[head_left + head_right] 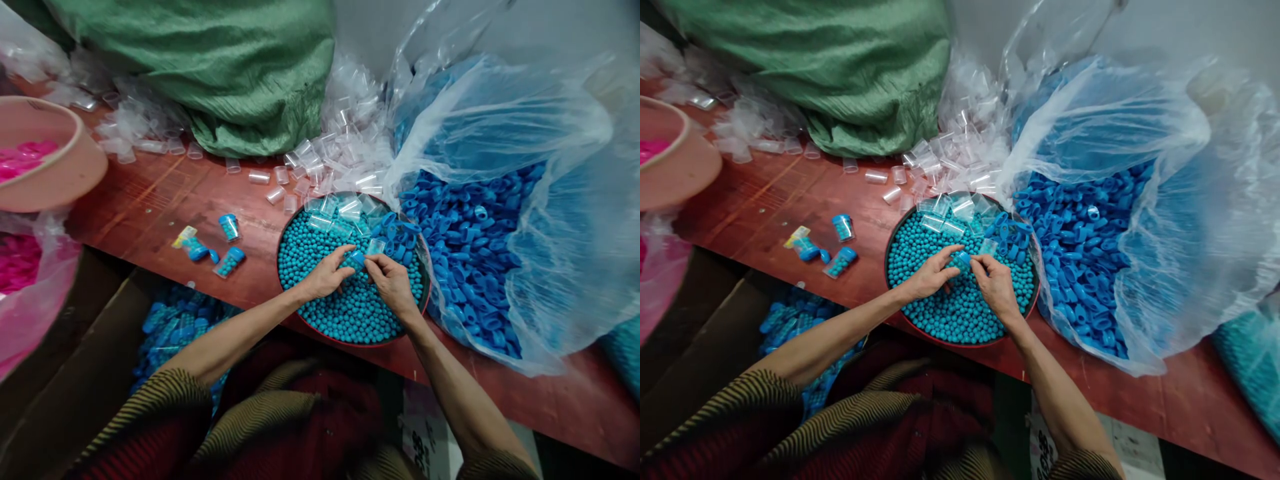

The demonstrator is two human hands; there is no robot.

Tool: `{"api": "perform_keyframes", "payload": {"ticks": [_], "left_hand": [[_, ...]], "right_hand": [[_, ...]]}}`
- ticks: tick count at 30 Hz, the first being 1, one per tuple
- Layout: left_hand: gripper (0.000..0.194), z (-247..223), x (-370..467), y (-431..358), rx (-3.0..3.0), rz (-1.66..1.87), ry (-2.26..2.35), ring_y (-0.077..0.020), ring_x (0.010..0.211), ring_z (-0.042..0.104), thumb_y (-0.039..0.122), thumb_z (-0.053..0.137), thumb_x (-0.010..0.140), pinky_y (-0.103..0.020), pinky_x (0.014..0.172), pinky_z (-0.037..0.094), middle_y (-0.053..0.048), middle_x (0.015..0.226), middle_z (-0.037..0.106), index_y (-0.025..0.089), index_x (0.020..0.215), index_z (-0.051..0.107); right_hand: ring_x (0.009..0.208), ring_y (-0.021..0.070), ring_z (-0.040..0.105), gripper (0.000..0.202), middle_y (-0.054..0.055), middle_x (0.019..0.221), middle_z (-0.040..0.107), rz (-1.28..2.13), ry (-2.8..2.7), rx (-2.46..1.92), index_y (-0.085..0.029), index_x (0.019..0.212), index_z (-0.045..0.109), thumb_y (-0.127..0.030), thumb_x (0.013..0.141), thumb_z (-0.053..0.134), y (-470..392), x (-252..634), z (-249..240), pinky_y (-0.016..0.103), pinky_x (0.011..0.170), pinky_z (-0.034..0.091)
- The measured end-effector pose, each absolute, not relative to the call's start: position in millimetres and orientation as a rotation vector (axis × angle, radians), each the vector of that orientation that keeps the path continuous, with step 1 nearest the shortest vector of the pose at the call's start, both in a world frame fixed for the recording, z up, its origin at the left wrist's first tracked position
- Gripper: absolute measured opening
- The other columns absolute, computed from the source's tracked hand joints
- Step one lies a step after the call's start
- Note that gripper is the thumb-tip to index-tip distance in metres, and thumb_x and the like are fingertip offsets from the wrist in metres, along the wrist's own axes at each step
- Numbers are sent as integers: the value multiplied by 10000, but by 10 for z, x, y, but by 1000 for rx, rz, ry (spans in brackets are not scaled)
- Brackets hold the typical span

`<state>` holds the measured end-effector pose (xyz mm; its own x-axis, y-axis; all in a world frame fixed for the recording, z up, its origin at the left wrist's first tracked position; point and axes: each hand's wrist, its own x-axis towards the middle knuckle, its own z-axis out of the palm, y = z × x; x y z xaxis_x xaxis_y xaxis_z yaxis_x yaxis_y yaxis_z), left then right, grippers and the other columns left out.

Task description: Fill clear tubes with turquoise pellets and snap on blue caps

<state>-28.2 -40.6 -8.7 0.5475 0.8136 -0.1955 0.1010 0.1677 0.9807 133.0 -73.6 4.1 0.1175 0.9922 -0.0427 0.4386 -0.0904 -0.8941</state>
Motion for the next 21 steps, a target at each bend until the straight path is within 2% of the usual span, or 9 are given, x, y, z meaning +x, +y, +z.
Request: {"api": "perform_keyframes", "payload": {"ticks": [4,10,17,21], "left_hand": [[591,-60,-303,-393,1300,588,855,-57,495,468,219,503,795,-178,408,423,-4,825,549,182,1364,347],[591,-16,-370,-386,1216,514,772,-67,465,466,235,524,798,-160,392,371,45,634,491,178,1364,363],[363,-99,-349,-461,1303,621,875,-36,440,402,222,496,798,-155,404,353,60,669,456,193,1159,489],[342,-87,-394,-452,1318,639,899,-48,449,422,243,486,812,-161,404,370,59,675,441,192,1149,468]], "right_hand": [[539,111,546,262,-5,681,623,943,-1319,-1638,-180,854,691,-401,816,553,-775,1281,30,242,548,440],[526,121,556,266,1,688,637,977,-1290,-1600,-191,845,679,-428,803,568,-845,1246,1,250,523,474],[588,135,572,224,6,685,654,938,-1667,-1542,-190,842,708,-353,803,559,-807,1334,37,272,607,474],[696,153,607,241,25,826,682,1032,-1722,-1438,-201,940,707,-325,776,582,-770,1416,109,297,672,498]]}}
